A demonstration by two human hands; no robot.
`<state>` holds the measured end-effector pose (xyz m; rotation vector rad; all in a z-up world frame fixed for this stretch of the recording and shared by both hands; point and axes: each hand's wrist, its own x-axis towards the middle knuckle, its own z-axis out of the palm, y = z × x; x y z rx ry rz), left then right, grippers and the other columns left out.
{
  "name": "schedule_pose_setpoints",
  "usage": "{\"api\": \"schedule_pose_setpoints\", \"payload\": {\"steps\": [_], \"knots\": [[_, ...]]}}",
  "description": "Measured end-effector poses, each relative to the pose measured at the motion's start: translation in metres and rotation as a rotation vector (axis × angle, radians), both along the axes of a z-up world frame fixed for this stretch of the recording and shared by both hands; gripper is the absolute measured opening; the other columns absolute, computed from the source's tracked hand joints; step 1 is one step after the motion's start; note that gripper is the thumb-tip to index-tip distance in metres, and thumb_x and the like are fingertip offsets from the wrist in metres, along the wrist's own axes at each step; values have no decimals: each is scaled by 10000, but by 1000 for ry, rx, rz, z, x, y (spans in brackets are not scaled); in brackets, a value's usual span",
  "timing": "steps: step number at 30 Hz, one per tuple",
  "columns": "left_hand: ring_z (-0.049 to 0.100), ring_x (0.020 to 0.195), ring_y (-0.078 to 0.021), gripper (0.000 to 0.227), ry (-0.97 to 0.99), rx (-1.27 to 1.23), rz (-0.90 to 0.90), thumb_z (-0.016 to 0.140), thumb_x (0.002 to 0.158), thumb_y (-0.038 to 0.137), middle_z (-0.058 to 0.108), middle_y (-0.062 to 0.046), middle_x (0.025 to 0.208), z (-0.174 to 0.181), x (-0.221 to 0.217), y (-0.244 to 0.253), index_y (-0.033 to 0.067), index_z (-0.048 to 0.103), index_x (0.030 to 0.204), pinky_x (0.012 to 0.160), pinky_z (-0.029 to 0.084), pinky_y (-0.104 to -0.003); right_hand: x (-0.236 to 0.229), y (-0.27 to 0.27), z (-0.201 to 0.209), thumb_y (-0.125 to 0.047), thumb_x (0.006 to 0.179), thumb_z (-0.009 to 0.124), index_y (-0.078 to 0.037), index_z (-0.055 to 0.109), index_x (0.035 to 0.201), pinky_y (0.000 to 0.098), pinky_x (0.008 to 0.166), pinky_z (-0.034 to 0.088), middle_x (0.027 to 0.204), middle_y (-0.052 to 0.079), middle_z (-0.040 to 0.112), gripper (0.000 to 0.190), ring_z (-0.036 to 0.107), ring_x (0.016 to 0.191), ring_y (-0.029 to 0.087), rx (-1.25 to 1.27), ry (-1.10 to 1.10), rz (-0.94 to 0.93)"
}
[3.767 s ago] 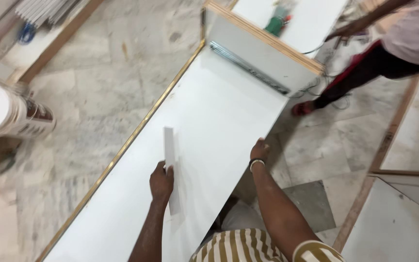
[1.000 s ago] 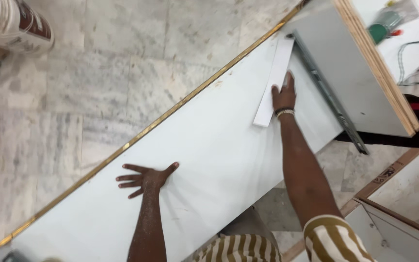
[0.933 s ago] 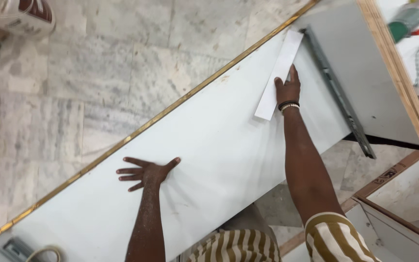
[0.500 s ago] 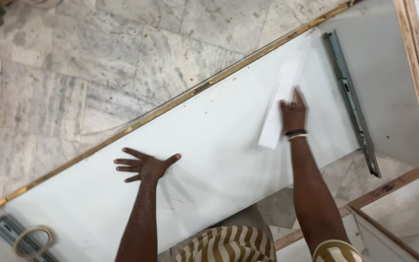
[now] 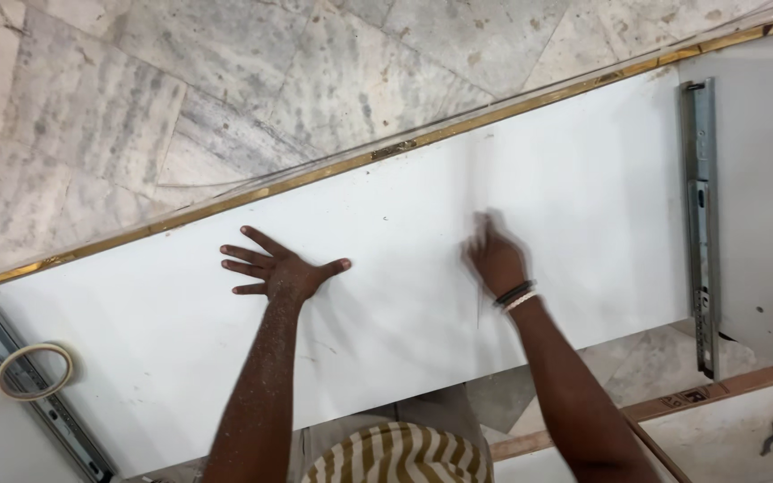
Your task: The person cleans a white cabinet surface with a cloth, then uses a hammer to attach wooden trim pieces to the edges of a cabinet frame. They also use a utility knife to trim a piece of wood and a screwdriver to adjust a hinge.
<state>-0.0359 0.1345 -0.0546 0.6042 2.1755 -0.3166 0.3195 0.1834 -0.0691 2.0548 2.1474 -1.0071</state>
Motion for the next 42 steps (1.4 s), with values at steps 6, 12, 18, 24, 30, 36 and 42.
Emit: {"api": "schedule_pose_setpoints", "payload": {"steps": [6, 12, 18, 24, 30, 36, 42], "knots": [[-416, 1376, -606, 1797, 14, 53, 7, 881, 500, 818, -432, -438, 1477, 1, 5, -6, 49, -420, 1472, 1016, -107, -882, -58, 46, 96, 6, 882, 730, -175, 763, 1089, 411, 809, 520, 976, 27, 683, 277, 621, 923, 245, 564, 336, 412], [-411, 1381, -611, 1837, -30, 85, -2, 908, 442, 791, -419, -442, 1488, 12, 3, -6, 51, -397, 1501, 1032, -117, -875, -83, 103, 58, -49, 879, 795, -175, 778, 1109, 401, 825, 477, 992, -15, 695, 263, 628, 927, 207, 799, 227, 595], [-410, 1375, -615, 1844, -10, 140, 21, 915, 419, 788, -422, -434, 1484, 3, 9, -16, 37, -382, 1493, 1016, -131, -874, -93, 110, 17, -24, 880, 778, -156, 783, 1081, 375, 784, 517, 1051, 10, 742, 241, 685, 926, 211, 621, 232, 539], [-423, 1362, -620, 1845, -29, 146, 17, 926, 417, 778, -433, -435, 1476, 9, 7, -10, 42, -384, 1489, 1009, -155, -870, -76, 106, 73, 5, 844, 720, -134, 736, 940, 362, 819, 565, 1070, -4, 766, 170, 706, 949, 208, 446, 305, 613], [-413, 1374, -617, 1846, -35, 131, 14, 923, 412, 784, -428, -431, 1483, 12, 4, -7, 51, -370, 1506, 1011, -155, -869, -90, 67, 40, -24, 802, 773, -125, 831, 1018, 407, 695, 531, 886, 63, 713, 245, 652, 782, 255, 428, 131, 619], [-347, 1426, -626, 1829, -27, 240, 35, 924, 406, 778, -359, -434, 1535, 22, 2, -12, 42, -302, 1546, 1007, -112, -893, -59, 43, 46, -57, 979, 655, -155, 770, 1094, 372, 862, 568, 1088, 13, 735, 190, 685, 1015, 237, 411, 252, 375], [-91, 1498, -500, 1387, -218, 414, -50, 891, 612, 679, -39, -328, 1629, 14, -7, -70, 52, 113, 1574, 1135, 48, -727, -67, -40, 38, -94, 925, 667, -141, 752, 1154, 417, 863, 564, 1087, 48, 714, 249, 677, 993, 266, 66, 58, 590]]}}
